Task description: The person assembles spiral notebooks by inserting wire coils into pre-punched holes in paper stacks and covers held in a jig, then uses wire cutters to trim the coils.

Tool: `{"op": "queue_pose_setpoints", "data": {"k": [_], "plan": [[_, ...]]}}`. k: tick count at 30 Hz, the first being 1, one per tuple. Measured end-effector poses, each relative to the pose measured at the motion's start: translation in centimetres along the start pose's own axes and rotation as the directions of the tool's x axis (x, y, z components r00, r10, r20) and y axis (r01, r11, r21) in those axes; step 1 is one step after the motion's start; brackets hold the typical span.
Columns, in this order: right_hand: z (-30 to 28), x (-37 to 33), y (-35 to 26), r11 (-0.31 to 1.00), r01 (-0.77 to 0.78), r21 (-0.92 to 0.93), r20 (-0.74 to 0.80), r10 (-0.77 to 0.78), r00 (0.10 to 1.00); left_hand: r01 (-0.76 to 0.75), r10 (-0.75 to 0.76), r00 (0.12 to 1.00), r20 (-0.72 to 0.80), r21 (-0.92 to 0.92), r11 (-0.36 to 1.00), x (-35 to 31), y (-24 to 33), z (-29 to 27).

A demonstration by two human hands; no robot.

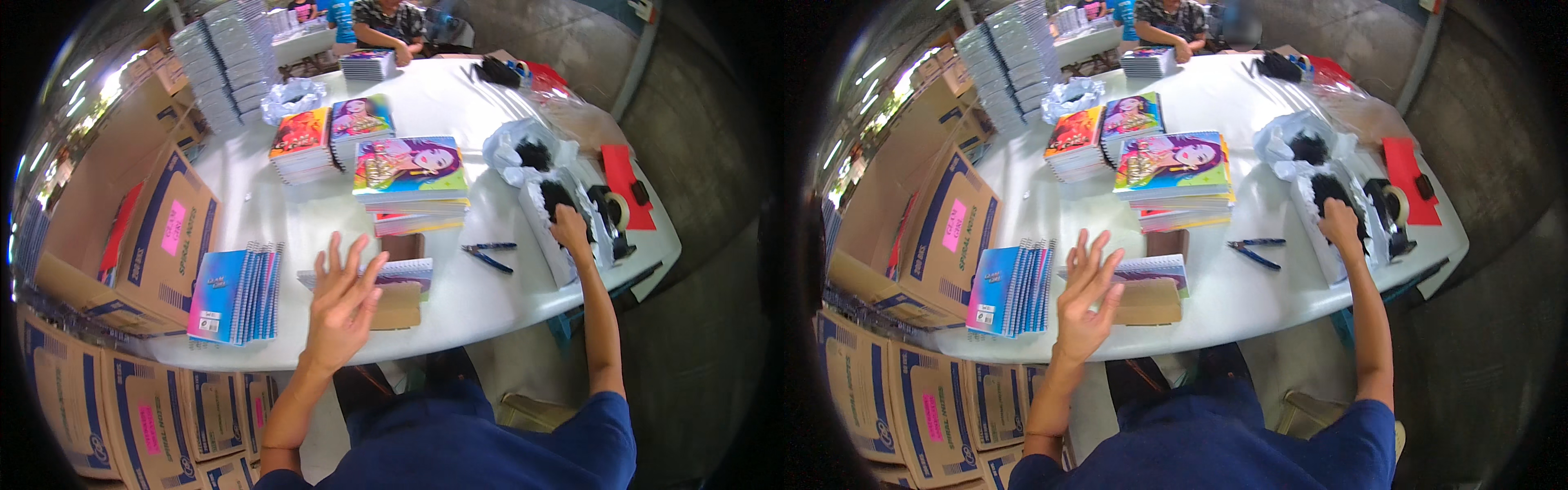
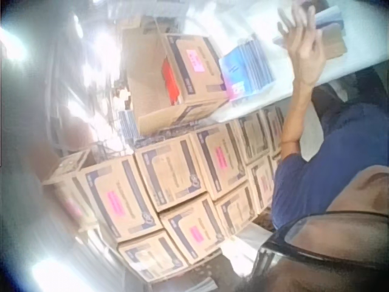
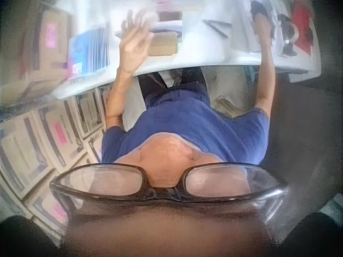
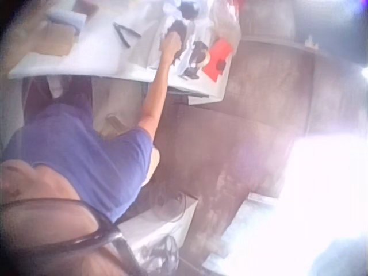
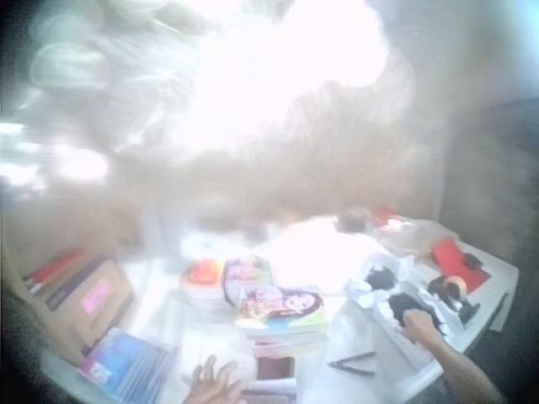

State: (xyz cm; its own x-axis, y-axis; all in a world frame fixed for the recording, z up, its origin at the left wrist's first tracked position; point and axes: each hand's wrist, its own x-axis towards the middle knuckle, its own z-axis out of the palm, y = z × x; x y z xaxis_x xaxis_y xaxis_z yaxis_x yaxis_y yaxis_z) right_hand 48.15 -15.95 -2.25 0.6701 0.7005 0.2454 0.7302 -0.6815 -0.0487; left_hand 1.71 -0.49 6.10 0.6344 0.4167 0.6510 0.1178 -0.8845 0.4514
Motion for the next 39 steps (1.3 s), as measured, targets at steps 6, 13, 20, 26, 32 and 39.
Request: {"op": "queue_pose_setpoints", "data": {"k": [6, 13, 20, 26, 32, 39], "plan": [[-0.1, 3.0, 3.4, 0.980, 0.092, 0.179, -0.069, -0.081, 0.994, 0.028, -0.028, 0.999, -0.022, -0.010, 1.000, -1.1, -0.5, -1.3], [-4.2, 1.0, -1.0, 0.998, 0.045, 0.041, -0.411, -0.024, 0.911, 0.070, -0.070, 0.996, 0.047, 0.005, 0.998, 0.1, 0.3, 0.0], [-5.8, -4.5, -11.6, 0.604, 0.445, 0.661, -0.252, -0.381, 0.890, 0.025, -0.093, 0.978, 0.187, 0.335, 0.942, 2.9, -0.8, 4.5], [-7.2, -9.4, -18.1, 0.434, 0.358, 0.827, -0.132, -0.469, 0.873, -0.042, -0.101, 0.930, 0.352, 0.376, 0.926, 3.1, -2.2, 6.0], [-6.8, -9.8, -19.2, 0.448, 0.388, 0.806, -0.158, -0.469, 0.869, -0.031, -0.078, 0.941, 0.330, 0.311, 0.950, 3.0, -2.1, 6.1], [-6.5, -9.2, -18.8, 0.355, 0.425, 0.833, -0.151, -0.593, 0.791, -0.029, -0.076, 0.943, 0.324, 0.306, 0.952, 2.6, -1.9, 6.0]]}}
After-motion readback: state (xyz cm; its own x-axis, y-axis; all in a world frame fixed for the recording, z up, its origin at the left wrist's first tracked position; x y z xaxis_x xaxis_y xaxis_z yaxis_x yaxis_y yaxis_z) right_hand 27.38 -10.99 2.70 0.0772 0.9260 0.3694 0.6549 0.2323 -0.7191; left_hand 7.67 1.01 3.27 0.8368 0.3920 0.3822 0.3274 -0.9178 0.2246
